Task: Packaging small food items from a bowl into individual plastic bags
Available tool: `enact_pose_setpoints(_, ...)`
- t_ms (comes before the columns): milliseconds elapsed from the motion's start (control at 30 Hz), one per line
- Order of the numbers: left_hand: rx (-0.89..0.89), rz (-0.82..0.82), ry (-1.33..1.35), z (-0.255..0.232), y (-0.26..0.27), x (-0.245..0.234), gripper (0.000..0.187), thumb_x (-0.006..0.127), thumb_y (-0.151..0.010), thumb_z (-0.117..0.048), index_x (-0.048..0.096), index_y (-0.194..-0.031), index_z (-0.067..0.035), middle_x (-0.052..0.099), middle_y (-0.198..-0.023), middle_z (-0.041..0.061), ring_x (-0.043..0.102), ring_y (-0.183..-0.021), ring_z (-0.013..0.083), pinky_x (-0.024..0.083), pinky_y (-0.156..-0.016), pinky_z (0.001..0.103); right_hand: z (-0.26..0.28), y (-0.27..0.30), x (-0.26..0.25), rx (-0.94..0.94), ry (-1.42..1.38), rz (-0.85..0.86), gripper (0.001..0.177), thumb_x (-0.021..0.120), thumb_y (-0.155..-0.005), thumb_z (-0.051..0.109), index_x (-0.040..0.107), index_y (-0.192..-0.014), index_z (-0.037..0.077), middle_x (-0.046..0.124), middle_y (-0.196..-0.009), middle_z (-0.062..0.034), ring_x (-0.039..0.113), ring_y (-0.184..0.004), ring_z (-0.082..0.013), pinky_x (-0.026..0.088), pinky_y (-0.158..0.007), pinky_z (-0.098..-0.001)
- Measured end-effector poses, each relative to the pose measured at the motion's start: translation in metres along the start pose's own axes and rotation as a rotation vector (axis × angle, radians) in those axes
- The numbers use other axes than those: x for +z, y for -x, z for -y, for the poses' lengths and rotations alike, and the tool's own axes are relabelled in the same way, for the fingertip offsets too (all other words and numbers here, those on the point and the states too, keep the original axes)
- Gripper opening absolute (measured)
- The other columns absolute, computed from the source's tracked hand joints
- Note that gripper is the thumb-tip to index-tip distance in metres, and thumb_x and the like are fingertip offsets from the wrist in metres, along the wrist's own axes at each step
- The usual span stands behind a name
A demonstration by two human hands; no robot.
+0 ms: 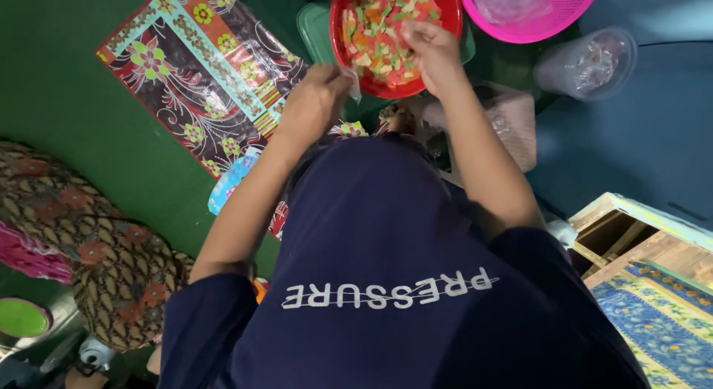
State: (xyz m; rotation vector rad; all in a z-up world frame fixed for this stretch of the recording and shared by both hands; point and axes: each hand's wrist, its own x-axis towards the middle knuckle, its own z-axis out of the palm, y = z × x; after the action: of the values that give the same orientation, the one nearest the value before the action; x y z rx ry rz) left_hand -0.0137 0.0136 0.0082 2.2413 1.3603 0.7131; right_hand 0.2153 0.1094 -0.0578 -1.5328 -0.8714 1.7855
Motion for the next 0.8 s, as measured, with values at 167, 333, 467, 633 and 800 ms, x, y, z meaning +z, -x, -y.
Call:
enact_pose_setpoints(167, -0.003, 0.023, -0.018, -0.002, -0.021, -0.002, 0.011, 0.054, -0.091, -0.009, 0.062, -0.092, -0.001, 0.051, -0.085, 0.014, 0.053, -0.079, 0.0352, 0.048, -0.055, 0.044, 0.003, 0.002, -0.009, 0.121, -0.732, 0.187, 0.021, 0.056, -0.084, 0.013, 0.06, -0.1, 0.001, 0.059, -0.088, -0.0072, 0.055, -0.075, -0.0138, 0.046, -0.062, -0.0198)
enact_pose_setpoints(333, 0.068, 0.05, 0.023, 0.001, -0.039, 0.004, 0.014, 0.054, -0.089, -0.005, 0.063, -0.082, -0.013, 0.046, -0.078, 0.009, 0.05, -0.072, 0.0311, 0.044, -0.056, 0.041, 0.024, 0.012, 0.004, 0.051, -0.388, 0.055, 0.016, 0.052, -0.091, 0.016, 0.062, -0.089, 0.004, 0.061, -0.075, -0.0041, 0.054, -0.062, -0.009, 0.041, -0.053, -0.0164)
enact_pose_setpoints(467, 0.089, 0.084, -0.044, 0.015, -0.042, 0.024, 0.014, 0.054, -0.086, -0.001, 0.062, -0.077, -0.009, 0.049, -0.08, 0.01, 0.051, -0.073, 0.0305, 0.045, -0.051, 0.04, 0.021, 0.016, -0.002, -0.036, 0.39, -0.104, 0.018, 0.056, -0.085, 0.017, 0.066, -0.092, 0.005, 0.071, -0.089, -0.0089, 0.072, -0.077, -0.0134, 0.06, -0.069, -0.0239)
enact_pose_setpoints(633, 0.161, 0.094, -0.134, 0.021, -0.051, 0.036, 0.022, 0.058, -0.078, 0.008, 0.065, -0.095, -0.003, 0.054, -0.076, 0.012, 0.049, -0.067, 0.0274, 0.044, -0.061, 0.035, 0.046, 0.033, -0.001, 0.165, 0.002, -0.057, 0.023, 0.062, -0.08, 0.02, 0.063, -0.092, 0.0, 0.07, -0.089, -0.0156, 0.072, -0.078, -0.0226, 0.061, -0.073, -0.0285)
enact_pose_setpoints(800, 0.027, -0.007, 0.025, 0.014, -0.062, 0.041, 0.015, 0.052, -0.092, -0.008, 0.038, -0.091, -0.004, 0.043, -0.063, 0.012, 0.043, -0.055, 0.0313, 0.033, -0.039, 0.044, 0.075, 0.056, 0.008, 0.013, 0.102, 0.131, 0.025, 0.049, -0.082, 0.0, 0.06, -0.104, -0.007, 0.062, -0.111, -0.0207, 0.071, -0.089, -0.0315, 0.06, -0.085, -0.0332)
